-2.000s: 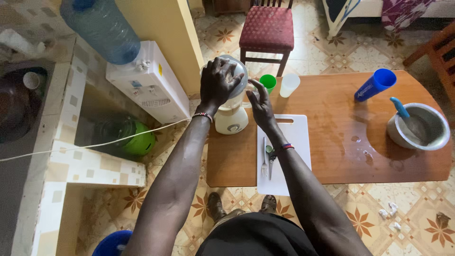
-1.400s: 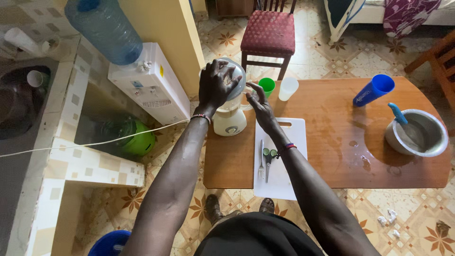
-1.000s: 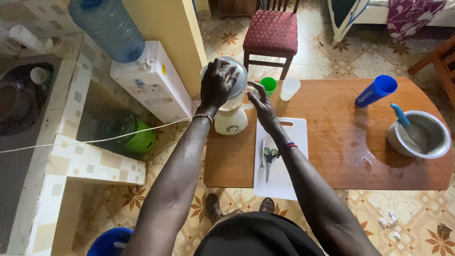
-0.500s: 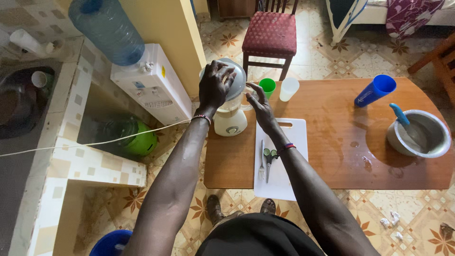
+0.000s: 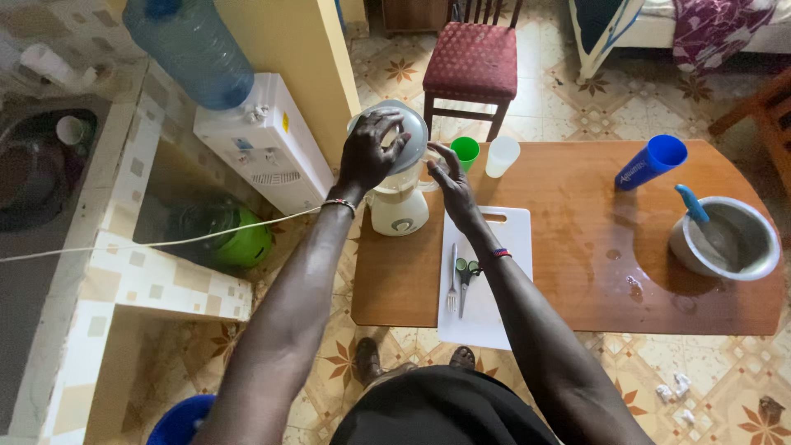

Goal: The person operates a blender on a small table, holding the lid while running it to blend a liquid. They unplug the cord at the wall, remove the blender jar, pour the blended mixture into cups, carry the jar to the sink, rinse it under the tap, and return it to the table.

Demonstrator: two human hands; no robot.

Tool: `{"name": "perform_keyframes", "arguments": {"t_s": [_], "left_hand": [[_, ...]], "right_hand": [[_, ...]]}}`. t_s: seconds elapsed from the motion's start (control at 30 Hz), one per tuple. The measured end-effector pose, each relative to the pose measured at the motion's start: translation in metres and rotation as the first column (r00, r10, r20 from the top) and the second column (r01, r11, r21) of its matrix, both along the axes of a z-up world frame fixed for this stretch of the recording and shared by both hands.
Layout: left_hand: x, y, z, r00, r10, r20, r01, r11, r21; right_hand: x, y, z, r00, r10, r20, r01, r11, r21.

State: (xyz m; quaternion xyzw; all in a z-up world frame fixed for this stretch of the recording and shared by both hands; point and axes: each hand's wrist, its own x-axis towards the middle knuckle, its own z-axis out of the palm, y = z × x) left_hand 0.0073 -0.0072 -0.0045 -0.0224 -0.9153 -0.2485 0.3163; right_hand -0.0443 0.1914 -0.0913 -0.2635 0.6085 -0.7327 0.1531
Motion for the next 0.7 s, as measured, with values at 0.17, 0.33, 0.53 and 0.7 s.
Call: {"name": "perform_keyframes", "arguments": {"t_s": [0.17,0.33,0.53,0.7], "left_hand": [[0.003,-0.013,-0.004,0.996,-0.085,-0.011,0.085,0.996,-0.038],[-0.005,-0.012,-0.004,0.998,-0.052,0.047,0.052,0.999,0.000],[-0.003,-0.015,-0.004,0.998,-0.047,0.050,0.047,0.999,-0.004],[-0.003,-0.013,-0.009,0.997,-0.033,0.072,0.033,0.999,0.000]], "right_hand": [[0.002,0.000,0.001,0.998,0.005,-0.060,-0.007,1.000,-0.021],[-0.002,0.000,0.003,1.000,-0.007,0.004,0.007,1.000,0.006],[-0.001,-0.001,0.003,1.000,0.016,-0.011,-0.016,1.000,-0.013],[0.001,0.002,0.000,0.999,0.023,-0.027,-0.024,0.999,-0.031]]}}
